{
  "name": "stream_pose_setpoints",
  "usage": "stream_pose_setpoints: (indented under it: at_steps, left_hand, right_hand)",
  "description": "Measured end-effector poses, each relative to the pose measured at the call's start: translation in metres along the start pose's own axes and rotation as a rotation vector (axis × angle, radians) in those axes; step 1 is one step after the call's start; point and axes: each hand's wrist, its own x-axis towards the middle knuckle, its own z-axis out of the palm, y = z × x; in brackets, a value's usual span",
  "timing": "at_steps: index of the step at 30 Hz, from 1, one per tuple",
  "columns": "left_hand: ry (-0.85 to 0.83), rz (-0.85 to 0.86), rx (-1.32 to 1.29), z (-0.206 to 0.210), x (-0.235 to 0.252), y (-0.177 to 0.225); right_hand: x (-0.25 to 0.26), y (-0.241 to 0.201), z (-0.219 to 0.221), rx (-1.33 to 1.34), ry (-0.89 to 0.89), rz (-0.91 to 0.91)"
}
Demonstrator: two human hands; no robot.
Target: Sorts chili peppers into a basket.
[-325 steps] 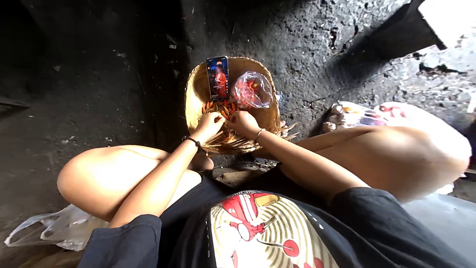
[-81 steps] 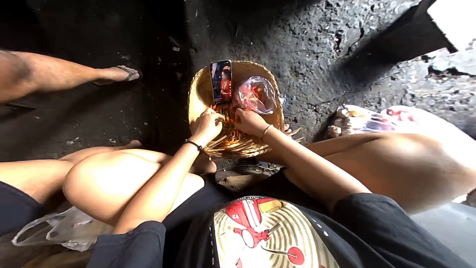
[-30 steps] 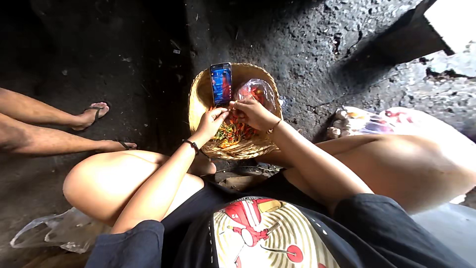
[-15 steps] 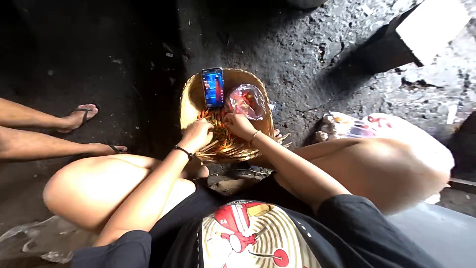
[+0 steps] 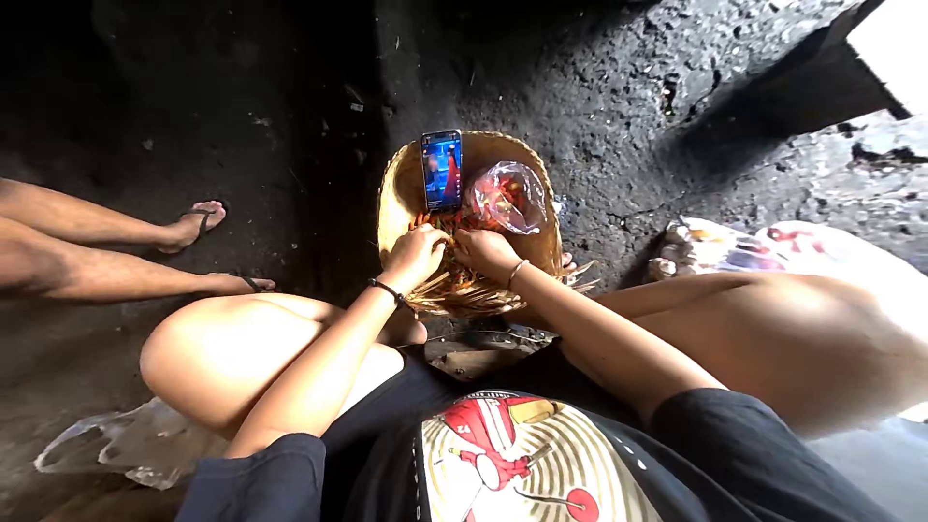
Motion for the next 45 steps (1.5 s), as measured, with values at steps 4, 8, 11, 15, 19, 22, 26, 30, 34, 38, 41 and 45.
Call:
stream_pose_setpoints:
  at_steps: [4, 8, 11, 15, 19, 22, 26, 30, 34, 38, 41, 45]
  left_hand:
    - [0.051, 0.033, -0.103, -0.001, 0.003, -0.001]
    - [0.02, 0.012, -0.156, -0.003, 0.002, 0.001]
    - [0.041, -0.052, -0.199, -0.005, 0.002, 0.0]
    - [0.049, -0.092, -0.264, -0.008, 0.002, 0.0]
    - [0.098, -0.147, -0.276, -0.005, 0.002, 0.001]
    - [0.132, -0.225, -0.319, -0.006, 0.002, 0.002]
    - [0.161, -0.246, -0.403, -0.007, 0.002, 0.003]
    - [0.171, -0.217, -0.547, -0.002, 0.006, -0.004]
    - [0.101, -0.191, -0.693, -0.007, 0.004, -0.001]
    - [0.023, -0.181, -0.568, -0.01, 0.003, 0.001]
    - [-0.033, -0.231, -0.127, -0.015, 0.002, -0.002]
    - [-0.167, -0.29, -0.033, -0.011, 0.001, -0.005]
  right_hand:
    - [0.0, -0.006, -0.008, 0.211, 0.005, -0.103]
    - [0.0, -0.01, -0.007, 0.613, 0.005, -0.114]
    - [-0.002, -0.012, -0.011, 0.77, 0.01, -0.043]
    - [0.001, -0.01, -0.016, 0.799, 0.032, 0.009]
    - [0.004, -0.009, -0.014, 0.779, 0.077, -0.015]
    - [0.004, -0.011, -0.014, 0.752, 0.118, -0.063]
    - [0.002, -0.015, -0.013, 0.703, 0.215, -0.087]
    - [0.002, -0.013, -0.016, 0.78, 0.214, -0.078]
    - [0.001, -0.014, -0.017, 1.128, 0.134, 0.006]
    - [0.001, -0.012, -0.016, 1.442, 0.138, 0.166]
    - [0.004, -0.003, -0.018, 1.526, 0.168, 0.233]
    - [0.005, 0.003, -0.016, 1.333, 0.168, 0.251]
